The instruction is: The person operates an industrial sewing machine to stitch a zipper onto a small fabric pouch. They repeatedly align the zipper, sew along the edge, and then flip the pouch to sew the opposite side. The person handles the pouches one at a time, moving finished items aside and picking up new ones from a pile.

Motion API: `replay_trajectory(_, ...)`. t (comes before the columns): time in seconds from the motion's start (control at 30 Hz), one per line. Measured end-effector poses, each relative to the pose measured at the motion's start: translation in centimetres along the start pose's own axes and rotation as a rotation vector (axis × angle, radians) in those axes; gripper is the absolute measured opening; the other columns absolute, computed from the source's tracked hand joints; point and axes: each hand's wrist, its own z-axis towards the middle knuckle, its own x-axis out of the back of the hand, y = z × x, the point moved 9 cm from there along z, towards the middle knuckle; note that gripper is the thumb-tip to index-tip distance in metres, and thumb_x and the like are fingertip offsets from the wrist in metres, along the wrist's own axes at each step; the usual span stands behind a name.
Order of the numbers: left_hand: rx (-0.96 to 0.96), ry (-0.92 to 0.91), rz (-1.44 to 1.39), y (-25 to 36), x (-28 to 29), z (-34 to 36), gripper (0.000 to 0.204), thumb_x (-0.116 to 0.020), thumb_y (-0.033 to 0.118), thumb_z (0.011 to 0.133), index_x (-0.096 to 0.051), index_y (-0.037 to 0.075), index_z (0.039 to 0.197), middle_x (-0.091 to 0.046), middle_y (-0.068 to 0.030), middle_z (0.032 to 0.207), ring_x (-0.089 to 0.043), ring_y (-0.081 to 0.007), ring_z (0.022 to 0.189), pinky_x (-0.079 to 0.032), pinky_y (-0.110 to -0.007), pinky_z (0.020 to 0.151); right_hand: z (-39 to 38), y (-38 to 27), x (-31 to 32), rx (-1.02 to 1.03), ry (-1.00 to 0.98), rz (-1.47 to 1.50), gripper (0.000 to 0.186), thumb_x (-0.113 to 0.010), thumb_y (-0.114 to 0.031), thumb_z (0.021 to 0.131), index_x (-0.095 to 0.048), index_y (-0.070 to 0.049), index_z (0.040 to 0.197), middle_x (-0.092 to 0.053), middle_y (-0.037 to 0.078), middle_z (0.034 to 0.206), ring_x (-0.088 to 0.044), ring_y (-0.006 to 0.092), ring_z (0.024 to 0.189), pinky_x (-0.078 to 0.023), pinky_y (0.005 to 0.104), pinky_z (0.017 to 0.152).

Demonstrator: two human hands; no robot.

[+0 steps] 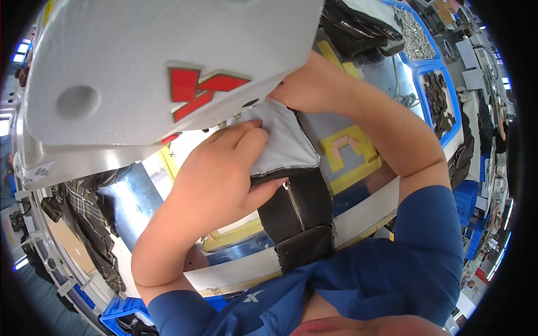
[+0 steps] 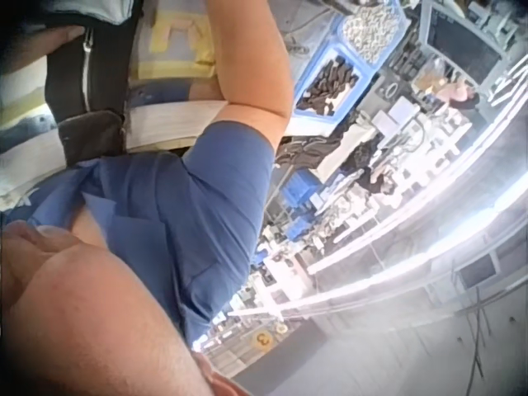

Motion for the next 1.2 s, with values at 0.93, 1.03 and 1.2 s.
replay_trajectory(0.93, 0.109, -0.185, 0.162, -0.2, -0.4, -0.4, 0.056, -0.083, 0.023, 0.081, -0.068, -0.007, 0.126, -0.069, -0.0258, 0.131, -0.068, -0.0433, 0.116, -0.055, -0.047, 0.101, -0.6, -1.2, -0.6, -0.032, 0.042, 0.001, 0.022, -0.066, -0.017, 0.082, -0.072, 0.003, 0.076, -0.072, 0.023, 0.082, -0.071, 0.0447, 0.085, -0.057, 0.053, 0.077)
replay_trajectory(1.03, 0.131, -0.194, 0.189, -0.1, -0.5, -0.5, 0.058, -0.083, 0.024, 0.081, -0.067, -0.007, 0.128, -0.068, -0.0258, 0.132, -0.067, -0.0434, 0.116, -0.055, -0.046, 0.102, -0.3, -1.4, -0.9, 0.02, 0.065, -0.023, 0.023, -0.067, -0.017, 0.083, -0.071, 0.004, 0.075, -0.072, 0.024, 0.083, -0.071, 0.0456, 0.086, -0.057, 0.054, 0.078)
replay_trajectory(1.2, 0.132, -0.181, 0.224, 0.1, -0.6, -0.7, 0.061, -0.084, 0.024, 0.081, -0.067, -0.007, 0.131, -0.067, -0.0259, 0.133, -0.067, -0.0439, 0.116, -0.055, -0.047, 0.101, 0.1, -1.7, -1.4, 0.023, 0.031, -0.05, 0.024, -0.067, -0.016, 0.083, -0.071, 0.006, 0.076, -0.072, 0.026, 0.084, -0.071, 0.0469, 0.085, -0.058, 0.0535, 0.077)
